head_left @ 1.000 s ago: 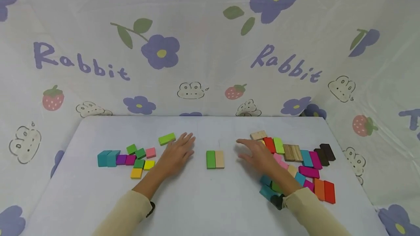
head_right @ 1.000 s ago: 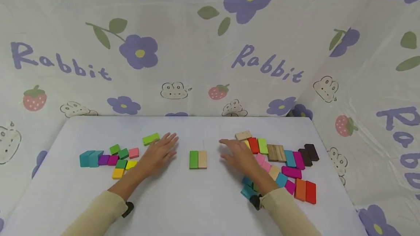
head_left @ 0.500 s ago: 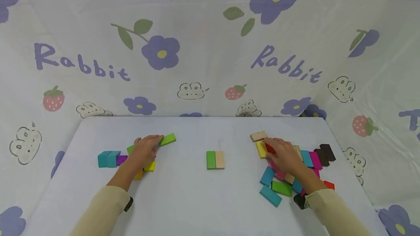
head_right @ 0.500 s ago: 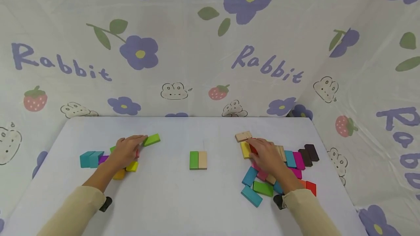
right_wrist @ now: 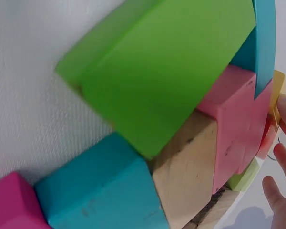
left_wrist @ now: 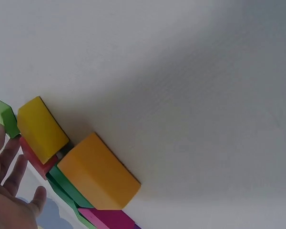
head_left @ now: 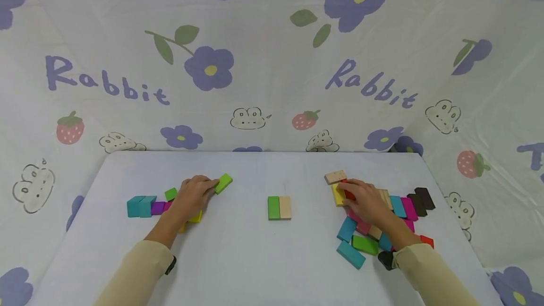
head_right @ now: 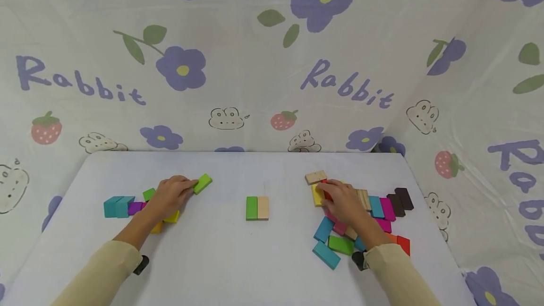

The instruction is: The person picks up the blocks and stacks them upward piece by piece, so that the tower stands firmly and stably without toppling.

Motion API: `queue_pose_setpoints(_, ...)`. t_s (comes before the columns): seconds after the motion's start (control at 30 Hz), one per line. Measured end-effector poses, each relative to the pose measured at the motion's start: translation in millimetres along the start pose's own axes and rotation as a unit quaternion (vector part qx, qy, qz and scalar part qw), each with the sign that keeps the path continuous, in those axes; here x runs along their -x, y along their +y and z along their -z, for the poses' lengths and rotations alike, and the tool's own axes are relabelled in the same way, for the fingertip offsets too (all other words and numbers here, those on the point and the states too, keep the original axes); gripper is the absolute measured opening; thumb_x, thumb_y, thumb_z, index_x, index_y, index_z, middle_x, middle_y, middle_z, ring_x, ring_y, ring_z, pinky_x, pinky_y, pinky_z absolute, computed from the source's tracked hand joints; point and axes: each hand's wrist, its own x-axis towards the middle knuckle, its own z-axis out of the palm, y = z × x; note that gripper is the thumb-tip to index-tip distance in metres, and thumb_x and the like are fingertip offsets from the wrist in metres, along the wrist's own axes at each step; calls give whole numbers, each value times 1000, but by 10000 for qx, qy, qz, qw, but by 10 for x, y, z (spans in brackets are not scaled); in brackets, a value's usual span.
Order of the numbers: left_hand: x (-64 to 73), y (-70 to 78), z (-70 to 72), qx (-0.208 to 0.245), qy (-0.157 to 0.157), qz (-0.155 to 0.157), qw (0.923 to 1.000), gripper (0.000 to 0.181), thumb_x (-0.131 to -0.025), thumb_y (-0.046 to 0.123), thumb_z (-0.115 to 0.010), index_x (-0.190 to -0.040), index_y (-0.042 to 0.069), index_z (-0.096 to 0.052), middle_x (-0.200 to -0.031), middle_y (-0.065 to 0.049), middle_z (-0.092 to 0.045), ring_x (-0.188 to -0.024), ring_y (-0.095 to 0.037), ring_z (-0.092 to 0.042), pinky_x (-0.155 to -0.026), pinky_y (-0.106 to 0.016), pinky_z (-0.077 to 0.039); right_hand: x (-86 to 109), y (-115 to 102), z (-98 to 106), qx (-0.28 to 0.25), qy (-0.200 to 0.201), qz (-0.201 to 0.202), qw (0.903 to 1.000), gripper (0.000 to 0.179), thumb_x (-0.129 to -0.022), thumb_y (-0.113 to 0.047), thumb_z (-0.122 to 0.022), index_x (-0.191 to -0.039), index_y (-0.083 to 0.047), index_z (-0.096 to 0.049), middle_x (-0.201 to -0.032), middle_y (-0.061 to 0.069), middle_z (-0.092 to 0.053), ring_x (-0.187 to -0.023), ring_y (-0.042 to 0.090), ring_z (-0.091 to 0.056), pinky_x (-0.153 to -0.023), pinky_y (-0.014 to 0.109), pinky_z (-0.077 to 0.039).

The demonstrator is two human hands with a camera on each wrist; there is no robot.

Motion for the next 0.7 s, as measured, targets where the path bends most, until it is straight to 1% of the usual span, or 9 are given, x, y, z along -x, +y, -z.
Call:
queue_pose_setpoints(0.13, -19, 3, -20, 118, 133, -93, 9998, 29, -97, 12, -65, -124, 5, -70, -112, -12, -69, -115, -35, -58, -102, -61, -39, -4, -21, -36, -100, 56, 80, 9999, 44, -87, -7, -77, -129, -4, -64, -130, 19, -63, -126, 42, -52, -104, 64, -39)
queue_pose_setpoints(0.2, -33, 17, -28, 205, 224, -193, 9994, 26, -94, 12, -68, -119, 4, -73, -111, -12, -70, -113, -34, -59, -102, -60, -40, -8, -60, -60, -113, 84, 104, 9998, 43, -87, -8, -77, -129, -5, -64, -129, 17, -64, -121, 39, -57, -101, 59, -44)
queue_pose_setpoints(0.3, -45, 61, -30, 382, 283, -286, 9985, 21, -90, 11, -74, -110, 4, -76, -117, -13, -69, -119, -35, -58, -104, -59, -41, -15, -154, -101, -247, 28, 75, 9997, 44, -88, -9, -76, -130, -6, -64, -130, 14, -64, -120, 35, -58, -100, 55, -47)
queue_pose_setpoints(0.37, -49, 102, -27, 537, 218, -269, 9980, 21, -87, 12, -77, -107, 4, -77, -126, -15, -66, -126, -36, -54, -107, -57, -39, -20, -219, -130, -418, -12, 105, 9991, 44, -88, -8, -75, -131, -5, -63, -131, 13, -64, -122, 34, -57, -101, 53, -47)
queue_pose_setpoints(0.43, -54, 137, -34, 647, 110, -214, 9976, 20, -86, 12, -78, -105, 5, -78, -135, -15, -61, -132, -37, -49, -109, -56, -38, -20, -280, -157, -591, -62, 122, 9982, 45, -89, -7, -74, -132, -5, -61, -132, 12, -63, -127, 34, -54, -104, 53, -45)
queue_pose_setpoints(0.5, -59, 178, -39, 746, -14, -184, 9970, 20, -85, 13, -79, -103, 6, -79, -141, -15, -57, -135, -37, -46, -110, -55, -37, -21, -333, -184, -745, -70, 164, 9971, 46, -89, -6, -74, -133, -5, -61, -133, 12, -63, -128, 34, -54, -105, 53, -44)
queue_pose_setpoints(0.57, -62, 222, -49, 795, -86, -229, 9965, 20, -84, 15, -80, -102, 5, -79, -143, -14, -55, -136, -37, -46, -110, -55, -37, -25, -385, -210, -835, -77, 219, 9962, 47, -89, -7, -74, -134, -5, -60, -134, 11, -62, -129, 34, -53, -105, 53, -44)
queue_pose_setpoints(0.7, -62, 321, -79, 989, -194, -369, 9942, 21, -82, 17, -82, -99, 5, -80, -141, -12, -57, -135, -36, -48, -109, -56, -38, -44, -488, -263, -903, -168, 222, 9955, 48, -90, -10, -73, -136, -6, -59, -137, 10, -61, -131, 33, -52, -107, 53, -42)
